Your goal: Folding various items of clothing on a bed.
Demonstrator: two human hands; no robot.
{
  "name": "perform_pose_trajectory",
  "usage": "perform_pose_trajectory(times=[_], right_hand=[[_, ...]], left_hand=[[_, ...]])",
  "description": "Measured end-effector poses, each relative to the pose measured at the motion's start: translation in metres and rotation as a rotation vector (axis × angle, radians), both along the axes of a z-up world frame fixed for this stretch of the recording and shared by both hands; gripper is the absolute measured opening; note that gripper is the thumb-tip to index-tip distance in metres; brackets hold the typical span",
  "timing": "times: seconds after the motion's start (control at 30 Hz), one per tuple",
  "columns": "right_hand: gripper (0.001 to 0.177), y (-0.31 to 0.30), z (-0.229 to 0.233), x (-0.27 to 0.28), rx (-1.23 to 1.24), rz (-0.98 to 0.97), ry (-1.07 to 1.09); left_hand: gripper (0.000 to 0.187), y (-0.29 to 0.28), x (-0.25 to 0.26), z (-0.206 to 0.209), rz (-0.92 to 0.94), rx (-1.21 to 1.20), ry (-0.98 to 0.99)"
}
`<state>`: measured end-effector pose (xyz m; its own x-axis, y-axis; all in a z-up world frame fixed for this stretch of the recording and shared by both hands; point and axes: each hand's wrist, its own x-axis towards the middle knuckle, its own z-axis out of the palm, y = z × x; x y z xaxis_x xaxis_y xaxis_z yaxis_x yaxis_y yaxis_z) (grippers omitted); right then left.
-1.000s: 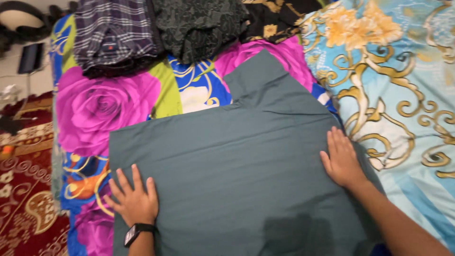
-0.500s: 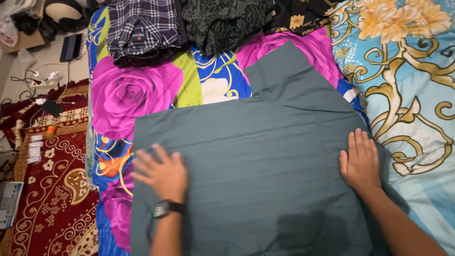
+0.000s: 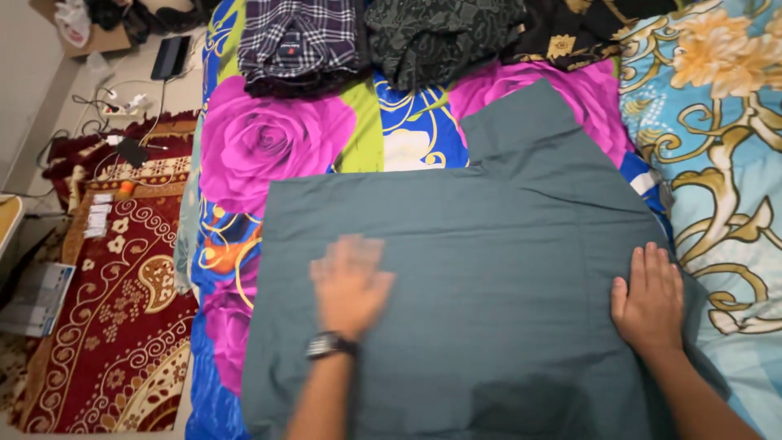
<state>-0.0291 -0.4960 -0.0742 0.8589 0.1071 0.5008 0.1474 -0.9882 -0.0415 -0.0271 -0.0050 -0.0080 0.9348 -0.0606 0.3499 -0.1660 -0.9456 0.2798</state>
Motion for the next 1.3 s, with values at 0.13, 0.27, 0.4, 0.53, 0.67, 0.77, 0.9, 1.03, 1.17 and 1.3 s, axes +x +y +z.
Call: perform_pose_trajectory(times=[0.13, 0.27, 0.4, 0.53, 0.67, 0.77, 0.9, 1.03, 1.17, 1.3], right_hand=[[0.060, -0.003, -0.002, 0.007, -0.023, -0.004, -0.026], [0.060, -0.004, -0.004, 0.004, -0.052, -0.025, -0.017], [0.052, 0.029, 0.002, 0.033, -0.028, -0.185, 0.050], [0.058, 0.169, 0.058, 0.069, -0.001, -0.132, 0.070], [0.063, 0.291, 0.072, 0.084, 0.075, 0.258, 0.196], [0.064, 0.326, 0.062, 0.097, 0.106, 0.388, 0.181], [0.057, 0.272, 0.070, 0.122, 0.012, 0.515, 0.190], [0.070, 0.102, 0.042, 0.149, -0.043, 0.145, 0.051], [0.063, -0.002, 0.038, 0.140, 0.151, -0.064, 0.248], [0.059, 0.065, 0.049, 0.107, -0.064, -0.109, 0.050]], left_hand=[[0.067, 0.114, -0.012, -0.042, 0.440, 0.214, -0.016], [0.066, 0.106, -0.013, -0.047, 0.474, 0.212, -0.050], [0.066, 0.103, -0.013, -0.047, 0.508, 0.250, -0.036], [0.065, 0.101, -0.012, -0.048, 0.500, 0.209, -0.078], [0.064, 0.103, -0.012, -0.052, 0.475, 0.186, -0.107], [0.063, 0.104, -0.012, -0.054, 0.466, 0.189, -0.103], [0.062, 0.103, -0.012, -0.056, 0.469, 0.178, -0.106], [0.062, 0.103, -0.012, -0.052, 0.478, 0.206, -0.098], [0.063, 0.103, -0.009, -0.052, 0.480, 0.241, -0.087], [0.062, 0.103, -0.011, -0.054, 0.477, 0.238, -0.078]])
